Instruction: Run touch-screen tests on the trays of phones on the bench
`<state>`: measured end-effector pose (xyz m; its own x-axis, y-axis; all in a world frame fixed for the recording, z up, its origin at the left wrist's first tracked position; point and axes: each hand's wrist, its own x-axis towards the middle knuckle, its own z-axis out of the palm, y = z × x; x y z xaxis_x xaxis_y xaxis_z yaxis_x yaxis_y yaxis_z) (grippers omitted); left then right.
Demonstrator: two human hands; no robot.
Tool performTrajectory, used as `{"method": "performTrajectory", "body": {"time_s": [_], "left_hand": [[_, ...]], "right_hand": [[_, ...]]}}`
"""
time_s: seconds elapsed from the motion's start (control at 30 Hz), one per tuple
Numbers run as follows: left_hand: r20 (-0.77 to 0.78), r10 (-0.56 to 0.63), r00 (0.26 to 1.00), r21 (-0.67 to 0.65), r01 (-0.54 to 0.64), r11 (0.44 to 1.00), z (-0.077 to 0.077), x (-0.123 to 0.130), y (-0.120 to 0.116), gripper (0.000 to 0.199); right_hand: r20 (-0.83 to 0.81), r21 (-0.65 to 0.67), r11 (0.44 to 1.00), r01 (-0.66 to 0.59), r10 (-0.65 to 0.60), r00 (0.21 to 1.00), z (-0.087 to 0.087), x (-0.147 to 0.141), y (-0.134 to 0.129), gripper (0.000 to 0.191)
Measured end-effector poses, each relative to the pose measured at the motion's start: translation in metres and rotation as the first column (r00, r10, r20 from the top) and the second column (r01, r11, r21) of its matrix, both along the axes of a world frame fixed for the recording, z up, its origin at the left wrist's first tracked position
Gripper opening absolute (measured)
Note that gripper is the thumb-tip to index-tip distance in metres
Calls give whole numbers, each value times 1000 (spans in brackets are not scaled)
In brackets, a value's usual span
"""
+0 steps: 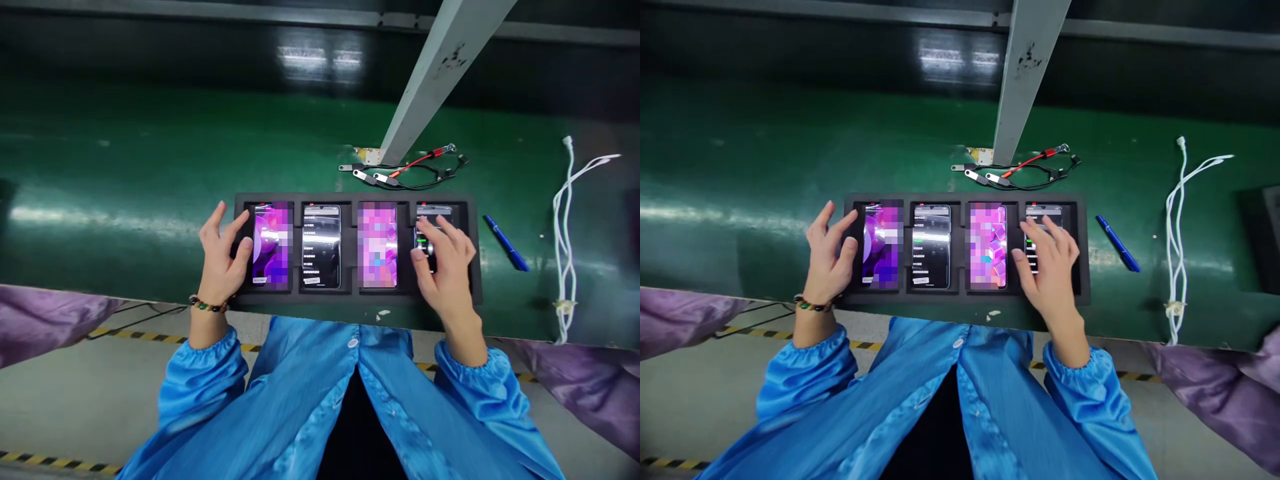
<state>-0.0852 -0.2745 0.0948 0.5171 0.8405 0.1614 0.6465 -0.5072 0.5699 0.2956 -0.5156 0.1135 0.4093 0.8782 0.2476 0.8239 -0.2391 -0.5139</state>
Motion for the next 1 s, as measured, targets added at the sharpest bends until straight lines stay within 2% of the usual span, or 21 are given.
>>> {"method": "performTrajectory", "body": {"time_s": [0.13, 0.23, 0.37, 0.47, 0.53, 0.63, 0.73, 0.8, 0.87, 0.93, 1.0], "left_hand": [[82, -5, 997, -98, 13, 995, -2, 0, -2, 64], [104, -31, 994, -108, 42, 993, -3, 4, 2, 64], [96, -52, 994, -75, 59, 995, -4, 19, 20, 66], [83, -86, 993, -11, 87, 996, -3, 32, 34, 65], [43, -118, 992, 68, 115, 991, -1, 34, 38, 57], [-1, -219, 976, 154, 217, 964, 4, 27, 33, 34], [22, -266, 964, 145, 261, 954, 12, 23, 20, 43], [5, -243, 970, 132, 240, 962, 18, 34, 9, 39], [-54, -259, 964, 118, 264, 957, 24, 55, -1, 26], [-105, -346, 932, 91, 356, 930, 28, 78, -9, 43], [-88, -465, 881, 53, 470, 881, 31, 93, -16, 50]], "right_hand": [[-88, 68, 983, 171, -165, 982, -4, 33, -25, 50], [-188, 75, 970, 231, -213, 959, -9, 47, -37, 52], [-223, 112, 970, 215, -186, 957, -11, 50, -29, 51], [-141, 113, 975, 193, -177, 974, -10, 50, -19, 50], [-67, 94, 983, 161, -155, 986, -12, 51, -20, 47], [-61, 159, 977, 139, -131, 990, -17, 52, -29, 43], [-107, 243, 959, 147, -124, 987, -18, 42, -32, 53], [-83, 194, 980, 55, -40, 996, -13, 28, -21, 45], [-59, 73, 990, -123, 128, 990, -4, 10, -4, 43], [-65, -13, 963, -268, 266, 962, 3, -5, 9, 46], [-101, 12, 938, -346, 345, 933, 6, -10, 11, 41]]}}
